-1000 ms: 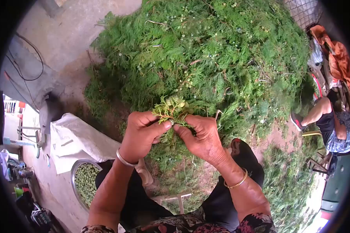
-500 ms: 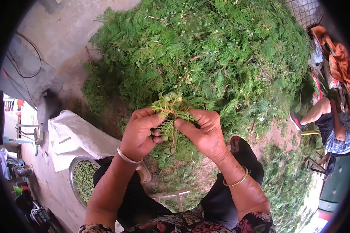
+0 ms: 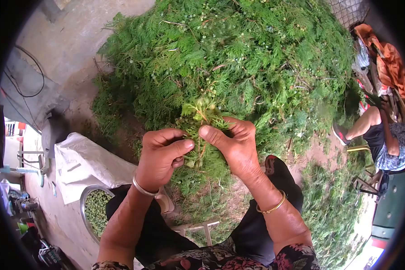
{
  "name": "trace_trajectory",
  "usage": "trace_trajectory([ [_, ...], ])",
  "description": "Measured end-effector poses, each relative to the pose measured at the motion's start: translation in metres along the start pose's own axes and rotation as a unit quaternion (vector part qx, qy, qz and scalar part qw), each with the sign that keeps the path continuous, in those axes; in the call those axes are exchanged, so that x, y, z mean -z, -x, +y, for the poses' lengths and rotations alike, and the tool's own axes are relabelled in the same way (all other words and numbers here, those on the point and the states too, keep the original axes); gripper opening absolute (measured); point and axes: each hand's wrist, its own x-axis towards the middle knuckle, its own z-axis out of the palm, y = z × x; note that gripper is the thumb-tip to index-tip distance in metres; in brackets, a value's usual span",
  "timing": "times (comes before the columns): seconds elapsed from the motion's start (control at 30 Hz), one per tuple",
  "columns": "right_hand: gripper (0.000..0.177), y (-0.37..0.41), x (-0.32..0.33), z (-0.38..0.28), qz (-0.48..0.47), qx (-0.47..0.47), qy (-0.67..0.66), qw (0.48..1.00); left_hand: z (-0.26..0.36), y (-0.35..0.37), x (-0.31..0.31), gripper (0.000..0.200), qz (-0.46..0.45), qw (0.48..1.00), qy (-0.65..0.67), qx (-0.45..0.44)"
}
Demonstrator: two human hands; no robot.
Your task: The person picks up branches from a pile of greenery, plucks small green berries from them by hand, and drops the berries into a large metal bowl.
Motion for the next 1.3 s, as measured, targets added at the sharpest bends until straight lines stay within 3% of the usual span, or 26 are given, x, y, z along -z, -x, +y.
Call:
trace_trajectory([
  [0.07,0.005,0.0,-0.001,-0.002,0.004,-0.036,-0.039,0.999,-0.003,-0.002,0.0,0.012,-0.009,0.975,-0.196,-0.101],
  [0.1,0.009,0.0,0.002,-0.001,-0.005,-0.052,-0.05,0.997,-0.004,-0.002,0.0,0.012,-0.009,0.975,-0.196,-0.1],
  [0.17,0.013,0.0,0.003,-0.001,-0.014,-0.067,-0.061,0.996,-0.006,-0.001,-0.002,0.01,0.007,0.999,-0.031,0.029],
  [0.2,0.013,0.001,0.002,-0.004,-0.042,-0.05,-0.027,0.998,-0.005,-0.001,-0.002,0.01,0.007,0.999,-0.031,0.029],
  [0.27,0.012,0.001,0.0,-0.005,-0.089,-0.002,0.063,0.994,-0.005,-0.002,-0.001,0.009,0.055,0.988,0.109,0.093],
  [0.37,0.01,0.008,-0.001,-0.01,-0.087,-0.018,0.117,0.989,-0.009,-0.003,0.0,0.014,0.135,0.974,0.162,0.079],
  [0.47,0.01,0.01,0.001,-0.003,-0.07,0.044,0.105,0.991,-0.008,-0.019,0.031,0.012,0.12,0.955,0.253,0.098],
  [0.5,0.011,0.009,0.003,-0.004,-0.064,0.059,0.117,0.989,-0.003,-0.018,0.028,0.012,0.118,0.956,0.251,0.096],
  [0.57,0.013,0.008,0.002,-0.007,-0.07,0.065,0.138,0.986,0.005,-0.011,0.022,0.012,0.032,0.971,0.218,0.091],
  [0.63,0.016,0.009,0.001,-0.005,-0.099,0.14,0.187,0.967,0.001,-0.009,0.021,0.014,0.034,0.971,0.216,0.101],
  [0.7,0.017,0.008,0.001,-0.003,-0.121,0.149,0.21,0.959,-0.003,-0.01,0.023,0.014,-0.02,0.967,0.235,0.095],
  [0.87,0.022,0.004,0.008,0.005,-0.139,0.17,0.288,0.932,0.002,-0.01,0.02,0.02,-0.046,0.978,0.187,0.079],
  [0.93,0.022,0.002,0.01,0.005,-0.17,0.233,0.361,0.887,-0.002,-0.011,0.024,0.028,-0.065,0.982,0.163,0.072],
  [1.03,0.022,0.001,0.01,0.004,-0.189,0.255,0.39,0.864,-0.002,-0.01,0.024,0.027,-0.082,0.981,0.162,0.072],
  [1.13,0.019,0.001,0.011,0.005,-0.205,0.255,0.395,0.858,0.004,-0.007,0.017,0.014,-0.031,0.985,0.126,0.11],
  [1.27,0.016,0.003,0.009,0.009,-0.23,0.216,0.373,0.872,-0.001,-0.008,0.016,0.01,-0.001,0.986,0.143,0.084],
  [1.3,0.014,0.005,0.005,0.006,-0.215,0.161,0.302,0.915,-0.003,-0.009,0.017,0.011,-0.013,0.986,0.149,0.076],
])
